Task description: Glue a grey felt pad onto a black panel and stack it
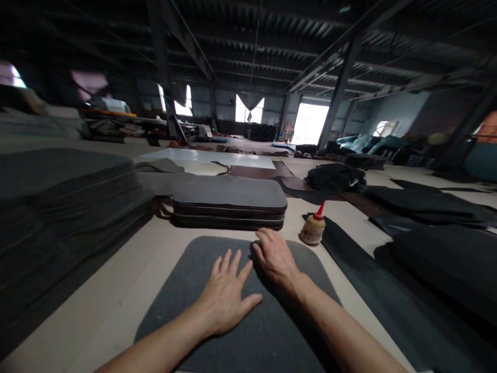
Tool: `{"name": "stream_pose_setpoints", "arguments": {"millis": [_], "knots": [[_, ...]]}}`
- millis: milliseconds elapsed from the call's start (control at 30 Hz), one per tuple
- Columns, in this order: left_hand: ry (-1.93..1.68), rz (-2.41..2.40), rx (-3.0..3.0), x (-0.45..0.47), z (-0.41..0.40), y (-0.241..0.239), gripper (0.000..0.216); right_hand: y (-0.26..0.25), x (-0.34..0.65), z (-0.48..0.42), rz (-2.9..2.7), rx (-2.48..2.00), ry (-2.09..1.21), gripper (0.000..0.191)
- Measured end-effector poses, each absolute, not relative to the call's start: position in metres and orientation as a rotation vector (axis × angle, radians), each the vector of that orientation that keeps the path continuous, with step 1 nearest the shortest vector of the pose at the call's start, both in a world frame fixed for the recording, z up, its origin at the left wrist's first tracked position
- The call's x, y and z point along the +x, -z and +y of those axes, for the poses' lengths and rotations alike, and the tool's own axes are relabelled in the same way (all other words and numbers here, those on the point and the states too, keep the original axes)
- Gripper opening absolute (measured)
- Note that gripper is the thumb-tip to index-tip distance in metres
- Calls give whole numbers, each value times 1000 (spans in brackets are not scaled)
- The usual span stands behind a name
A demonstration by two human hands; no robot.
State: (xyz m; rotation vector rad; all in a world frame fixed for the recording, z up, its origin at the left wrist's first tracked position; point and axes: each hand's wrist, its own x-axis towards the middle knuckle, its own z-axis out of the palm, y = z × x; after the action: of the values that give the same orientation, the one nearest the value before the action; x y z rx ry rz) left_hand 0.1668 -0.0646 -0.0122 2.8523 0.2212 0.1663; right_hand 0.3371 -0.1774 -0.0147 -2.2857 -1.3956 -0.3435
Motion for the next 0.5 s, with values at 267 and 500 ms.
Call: {"name": "stream_pose_setpoints", "arguments": {"millis": [267,500], "knots": [[-150,264,3093,172,-63,17,77,13,317,-234,-1501,-2429,-87,72],[-169,296,3234,181,-52,29,75,11,333,-291,-1212,-2564,-36,84]]}}
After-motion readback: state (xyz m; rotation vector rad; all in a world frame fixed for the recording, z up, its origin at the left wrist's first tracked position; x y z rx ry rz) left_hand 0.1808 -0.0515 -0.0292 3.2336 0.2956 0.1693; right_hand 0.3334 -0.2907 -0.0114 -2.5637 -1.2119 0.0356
